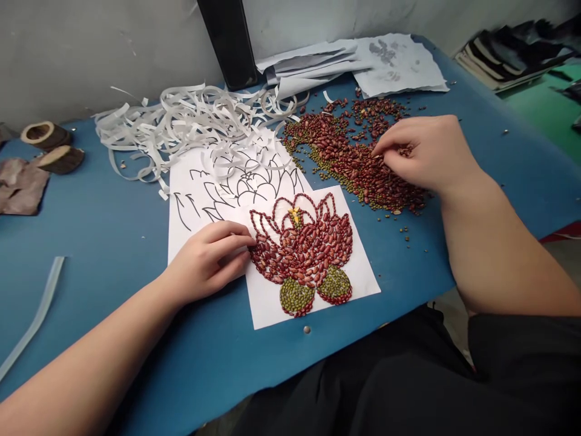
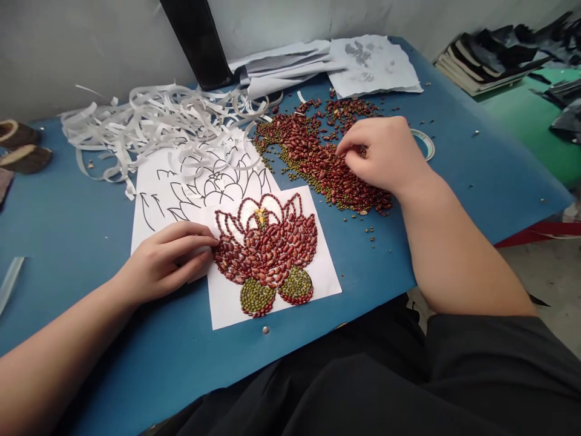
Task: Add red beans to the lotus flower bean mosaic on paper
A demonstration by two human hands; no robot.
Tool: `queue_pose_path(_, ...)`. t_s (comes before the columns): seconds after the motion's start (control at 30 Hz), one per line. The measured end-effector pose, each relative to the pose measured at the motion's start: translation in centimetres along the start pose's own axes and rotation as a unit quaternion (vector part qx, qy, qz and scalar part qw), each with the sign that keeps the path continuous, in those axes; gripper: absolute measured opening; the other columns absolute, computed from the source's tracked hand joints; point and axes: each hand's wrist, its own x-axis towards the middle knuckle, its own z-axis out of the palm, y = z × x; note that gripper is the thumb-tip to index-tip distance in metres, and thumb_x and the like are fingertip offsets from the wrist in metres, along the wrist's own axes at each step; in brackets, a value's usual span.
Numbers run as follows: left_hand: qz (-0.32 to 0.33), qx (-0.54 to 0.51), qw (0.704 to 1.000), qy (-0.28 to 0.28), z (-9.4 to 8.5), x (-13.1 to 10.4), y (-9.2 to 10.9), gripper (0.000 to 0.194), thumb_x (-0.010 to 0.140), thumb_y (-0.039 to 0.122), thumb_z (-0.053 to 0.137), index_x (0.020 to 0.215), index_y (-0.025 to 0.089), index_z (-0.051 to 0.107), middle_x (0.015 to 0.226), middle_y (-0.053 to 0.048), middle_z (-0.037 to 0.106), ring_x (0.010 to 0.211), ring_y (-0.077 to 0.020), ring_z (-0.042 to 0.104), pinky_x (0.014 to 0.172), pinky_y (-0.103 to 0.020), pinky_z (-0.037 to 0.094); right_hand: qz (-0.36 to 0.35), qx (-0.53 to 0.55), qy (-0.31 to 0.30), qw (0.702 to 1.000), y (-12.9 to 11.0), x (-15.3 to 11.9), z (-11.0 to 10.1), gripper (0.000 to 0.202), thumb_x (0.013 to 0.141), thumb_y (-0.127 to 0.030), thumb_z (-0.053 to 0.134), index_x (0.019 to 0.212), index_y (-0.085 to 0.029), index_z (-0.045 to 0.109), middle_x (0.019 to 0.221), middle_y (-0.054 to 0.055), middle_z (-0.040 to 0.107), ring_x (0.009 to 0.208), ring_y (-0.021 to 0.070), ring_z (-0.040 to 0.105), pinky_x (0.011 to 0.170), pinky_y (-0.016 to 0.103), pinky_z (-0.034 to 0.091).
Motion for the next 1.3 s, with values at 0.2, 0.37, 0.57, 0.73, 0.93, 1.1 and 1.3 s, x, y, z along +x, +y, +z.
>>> queue_pose_path(0.2, 0.002, 0.006, 1.0, -0.005, -0.1, 0.0, 0.2, 0.02, 0.104, 0.011, 0.057, 0.117, 0.017, 0.071, 0.114, -0.009, 0.073, 0.101, -0.0175, 0.075, 0.09, -0.028, 0.061, 0.055, -0.018, -0.078, 0.995, 2.0, 0.1, 0.6, 0.021, 0.089, -0.026, 0.068, 0.104, -0.027, 0.083, 0.105, 0.008, 0.081, 0.1, 0.0308, 0.074, 0.097, 0.05, 0.056)
queue_pose_path(0.37, -0.001, 0.002, 1.0, -0.004, -0.1, 0.1, 0.2, 0.021, 0.104, 0.011, 0.057, 0.117, 0.017, 0.071, 0.113, -0.009, 0.074, 0.101, -0.0178, 0.075, 0.089, -0.027, 0.061, 0.031, 0.036, -0.104, 0.993, 1.6, 0.1, 1.8, 0.019, 0.093, -0.038, 0.072, 0.107, -0.033, 0.084, 0.108, 0.006, 0.08, 0.102, 0.0332, 0.074, 0.097, 0.052, 0.058)
queue_pose_path(0.57, 0.002, 0.003, 1.0, -0.001, -0.2, 0.1, 0.1, 0.022, 0.104, 0.011, 0.057, 0.119, 0.017, 0.072, 0.114, -0.009, 0.074, 0.102, -0.0175, 0.075, 0.091, -0.027, 0.061, 0.056, 0.03, -0.1, 0.993, 1.0, 0.1, 1.5, 0.024, 0.098, -0.047, 0.069, 0.111, -0.037, 0.086, 0.104, 0.004, 0.083, 0.108, 0.0374, 0.076, 0.103, 0.058, 0.055)
queue_pose_path(0.73, -0.005, -0.002, 1.0, 0.0, -0.1, -0.1, 0.1, 0.022, 0.103, 0.011, 0.057, 0.118, 0.018, 0.073, 0.113, -0.009, 0.074, 0.101, -0.0181, 0.075, 0.09, -0.028, 0.061, 0.091, 0.022, -0.071, 0.993, 0.7, -0.1, 1.4, 0.02, 0.098, -0.045, 0.069, 0.106, -0.037, 0.086, 0.098, 0.003, 0.084, 0.103, 0.0357, 0.078, 0.104, 0.057, 0.055)
queue_pose_path(0.93, -0.013, -0.007, 1.0, 0.0, -0.2, -0.1, 0.1, 0.022, 0.103, 0.013, 0.058, 0.117, 0.02, 0.074, 0.113, -0.009, 0.075, 0.101, -0.0184, 0.075, 0.09, -0.029, 0.062, 0.074, 0.067, 0.009, 0.995, 0.4, -0.2, 1.4, 0.01, 0.095, -0.039, 0.076, 0.102, -0.036, 0.082, 0.09, 0.001, 0.082, 0.098, 0.0321, 0.079, 0.101, 0.054, 0.058)
queue_pose_path(1.1, -0.034, -0.015, 0.999, -0.014, -0.2, 0.0, 0.1, 0.022, 0.104, 0.016, 0.056, 0.117, 0.021, 0.074, 0.114, -0.009, 0.076, 0.102, -0.0189, 0.075, 0.092, -0.03, 0.063, 0.011, 0.2, -0.04, 0.979, -2.7, 0.0, 1.7, 0.01, 0.091, -0.039, 0.08, 0.088, -0.029, 0.081, 0.095, 0.001, 0.084, 0.092, 0.0259, 0.079, 0.091, 0.043, 0.06)
queue_pose_path(1.3, -0.027, -0.02, 0.999, -0.001, 0.0, -0.1, 0.1, 0.024, 0.103, 0.014, 0.058, 0.117, 0.021, 0.075, 0.114, -0.009, 0.076, 0.101, -0.0191, 0.075, 0.092, -0.03, 0.063, -0.087, 0.268, -0.137, 0.95, -5.5, 0.1, 3.8, 0.009, 0.093, -0.032, 0.077, 0.091, -0.027, 0.084, 0.091, 0.002, 0.084, 0.083, 0.0208, 0.078, 0.081, 0.034, 0.058)
